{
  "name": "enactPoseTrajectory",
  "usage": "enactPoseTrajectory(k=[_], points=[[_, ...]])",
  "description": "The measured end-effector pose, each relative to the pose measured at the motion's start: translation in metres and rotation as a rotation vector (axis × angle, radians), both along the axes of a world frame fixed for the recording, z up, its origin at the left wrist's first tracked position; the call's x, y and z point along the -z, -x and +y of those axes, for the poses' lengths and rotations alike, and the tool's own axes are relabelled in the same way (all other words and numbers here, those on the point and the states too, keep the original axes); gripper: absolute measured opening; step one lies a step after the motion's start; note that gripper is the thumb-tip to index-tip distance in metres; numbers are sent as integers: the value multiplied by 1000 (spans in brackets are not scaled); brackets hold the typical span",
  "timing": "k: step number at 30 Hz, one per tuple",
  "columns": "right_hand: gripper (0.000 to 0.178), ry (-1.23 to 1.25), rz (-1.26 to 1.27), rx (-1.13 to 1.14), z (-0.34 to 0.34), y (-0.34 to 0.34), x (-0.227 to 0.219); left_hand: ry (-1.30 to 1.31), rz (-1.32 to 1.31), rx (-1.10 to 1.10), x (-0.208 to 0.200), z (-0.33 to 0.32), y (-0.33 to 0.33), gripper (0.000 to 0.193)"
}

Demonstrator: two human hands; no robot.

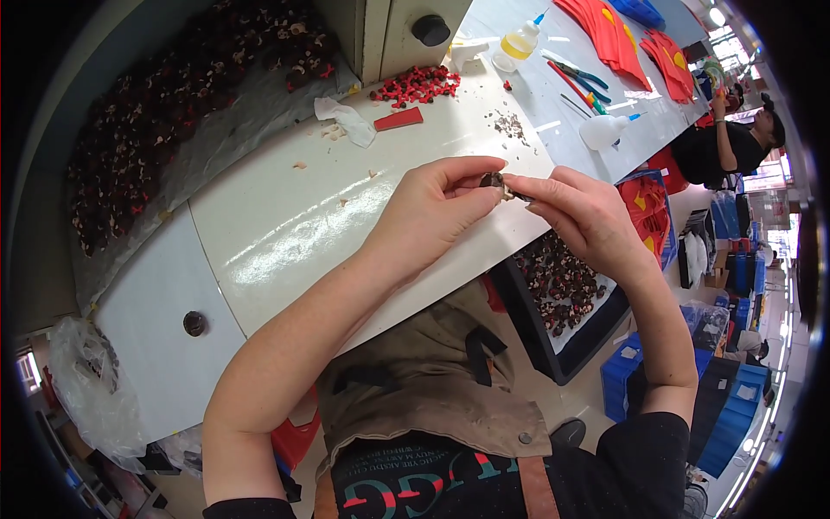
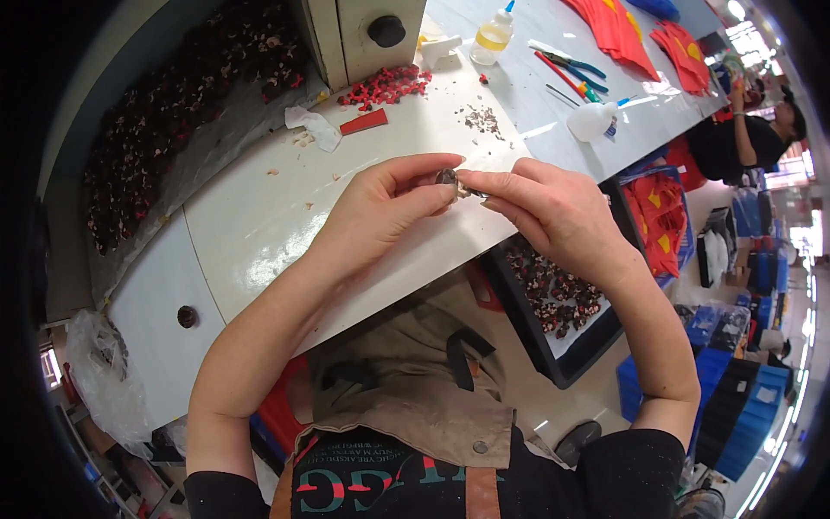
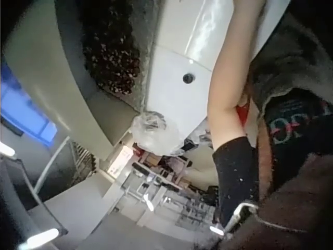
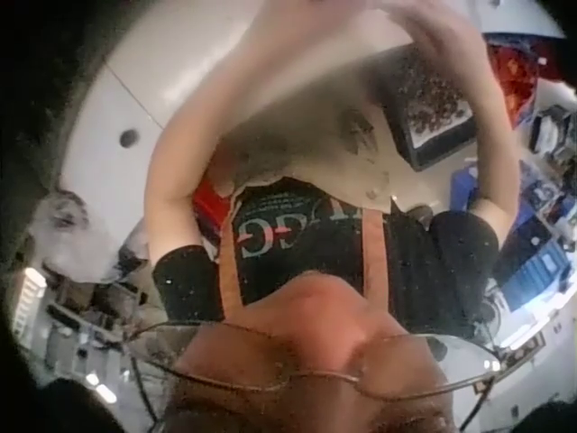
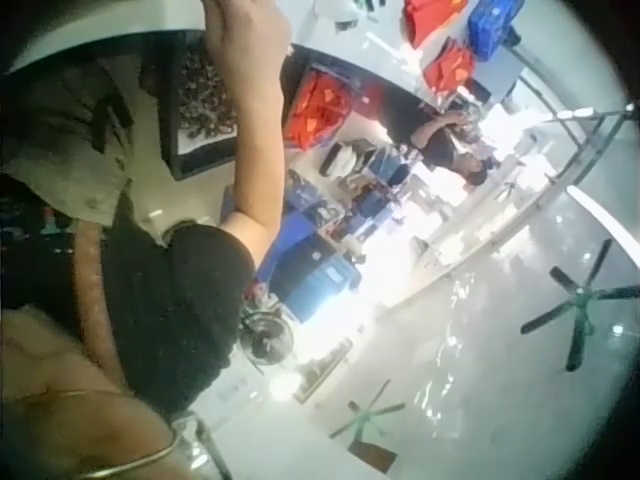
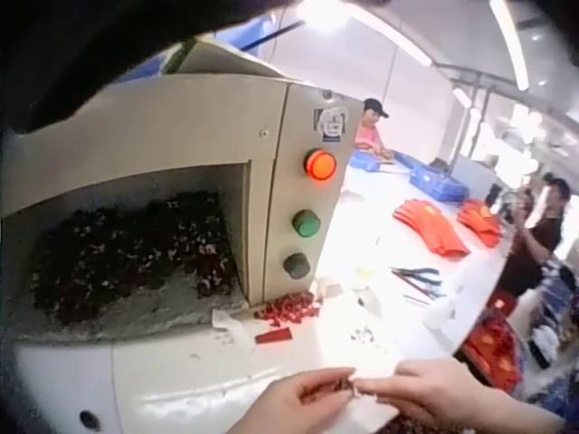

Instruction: Assembling small plastic toy figurines at a factory workbench by snapping parts together.

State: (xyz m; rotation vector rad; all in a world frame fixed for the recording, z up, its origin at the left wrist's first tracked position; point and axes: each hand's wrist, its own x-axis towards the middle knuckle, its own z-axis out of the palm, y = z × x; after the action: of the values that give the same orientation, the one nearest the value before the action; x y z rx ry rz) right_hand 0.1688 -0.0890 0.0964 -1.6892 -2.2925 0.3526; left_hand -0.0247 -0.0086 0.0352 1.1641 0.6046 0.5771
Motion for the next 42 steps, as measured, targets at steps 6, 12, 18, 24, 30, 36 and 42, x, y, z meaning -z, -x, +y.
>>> enactPoseTrajectory(k=[6,12,18,24,30,36,42], points=[[34,-5,95,0,8,1,14,59,-26,13,6,5,2,36],[32,113,293,51,8,-3,4,84,-62,-10,-1,4,-1,36],[36,145,484,231,8,-12,-23,121,-108,13,-23,4,-9,34],[33,159,590,241,-1,-27,-44,362,-194,16,-56,-10,-28,35],[30,105,611,239,-11,-41,-51,419,-232,20,-64,-14,-45,37],[30,138,632,239,-15,-48,-50,433,-250,9,-64,-16,-57,37],[31,145,647,207,-15,-48,-49,394,-230,14,-63,-19,-62,35]])
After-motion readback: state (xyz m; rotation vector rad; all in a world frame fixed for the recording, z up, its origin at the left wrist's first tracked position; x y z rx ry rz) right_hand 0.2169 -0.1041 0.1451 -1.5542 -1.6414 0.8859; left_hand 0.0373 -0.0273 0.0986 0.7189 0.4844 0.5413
